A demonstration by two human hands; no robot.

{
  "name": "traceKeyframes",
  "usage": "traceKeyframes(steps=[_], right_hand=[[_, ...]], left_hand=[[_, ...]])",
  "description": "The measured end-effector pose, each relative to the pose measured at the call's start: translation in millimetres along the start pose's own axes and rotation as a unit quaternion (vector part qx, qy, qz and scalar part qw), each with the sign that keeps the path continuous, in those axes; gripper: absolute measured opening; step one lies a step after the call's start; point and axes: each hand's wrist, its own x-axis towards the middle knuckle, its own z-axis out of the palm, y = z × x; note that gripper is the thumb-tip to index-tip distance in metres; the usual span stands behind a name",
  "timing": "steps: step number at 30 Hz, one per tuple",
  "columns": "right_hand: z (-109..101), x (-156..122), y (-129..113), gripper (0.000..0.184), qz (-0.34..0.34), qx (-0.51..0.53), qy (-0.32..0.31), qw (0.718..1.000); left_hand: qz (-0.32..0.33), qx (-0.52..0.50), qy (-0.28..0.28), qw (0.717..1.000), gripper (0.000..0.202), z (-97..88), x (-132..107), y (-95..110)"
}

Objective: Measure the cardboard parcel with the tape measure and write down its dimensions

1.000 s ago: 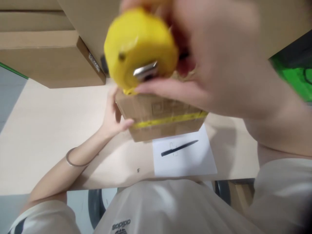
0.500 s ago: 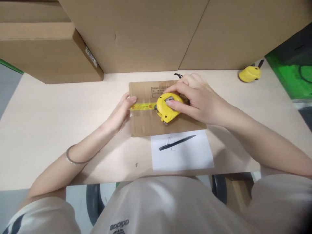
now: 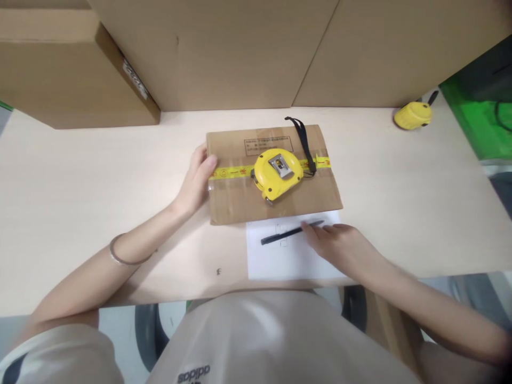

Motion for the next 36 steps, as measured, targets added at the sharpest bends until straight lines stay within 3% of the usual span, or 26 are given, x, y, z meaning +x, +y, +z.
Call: traceKeyframes(steps=[2,4,7,9,11,15,19,22,26,36], right_hand=[[-0.2,0.6,4.6,0.032,-0.012,0.014,0.017,1.000],[-2.2,1.9,7.4,0.029,-0.008,0.129,0.055,0.990],[5.5,4.7,4.5,0.022,0.017,0.358,0.108,0.927],[18.5,8.0,-1.7,0.016,0.036,0.423,0.112,0.899],[32.2,12.3,-9.6,0.012,0.072,0.447,0.109,0.885],[46.6,19.4,-25.3,0.006,0.185,0.470,0.098,0.857],[50.3,21.3,-37.2,0.009,0.258,0.475,0.103,0.835],[52.5,21.1,-40.9,0.014,0.274,0.486,0.110,0.823],[49.1,21.0,-40.3,0.015,0.283,0.499,0.098,0.813],[41.8,23.7,-39.3,0.009,0.292,0.494,0.090,0.814]], left_hand=[[0.000,-0.024,0.008,1.000,0.052,2.8,0.0,2.0],[0.006,-0.038,0.000,0.999,0.056,3.0,0.4,1.8],[0.007,-0.050,-0.007,0.999,0.060,0.8,0.8,-2.4],[0.005,-0.051,-0.012,0.999,0.060,-1.1,0.5,-5.5],[0.019,-0.053,-0.033,0.998,0.067,-3.0,0.3,-7.5],[0.106,-0.059,-0.108,0.987,0.101,-7.5,1.3,-8.2],[0.137,-0.019,-0.159,0.978,0.098,-12.3,4.8,-9.5],[0.151,-0.009,-0.178,0.972,0.100,-14.7,7.6,-13.7],[0.150,-0.013,-0.151,0.977,0.098,-14.2,9.4,-18.0],[0.176,-0.004,-0.154,0.972,0.097,-11.9,10.5,-18.7]])
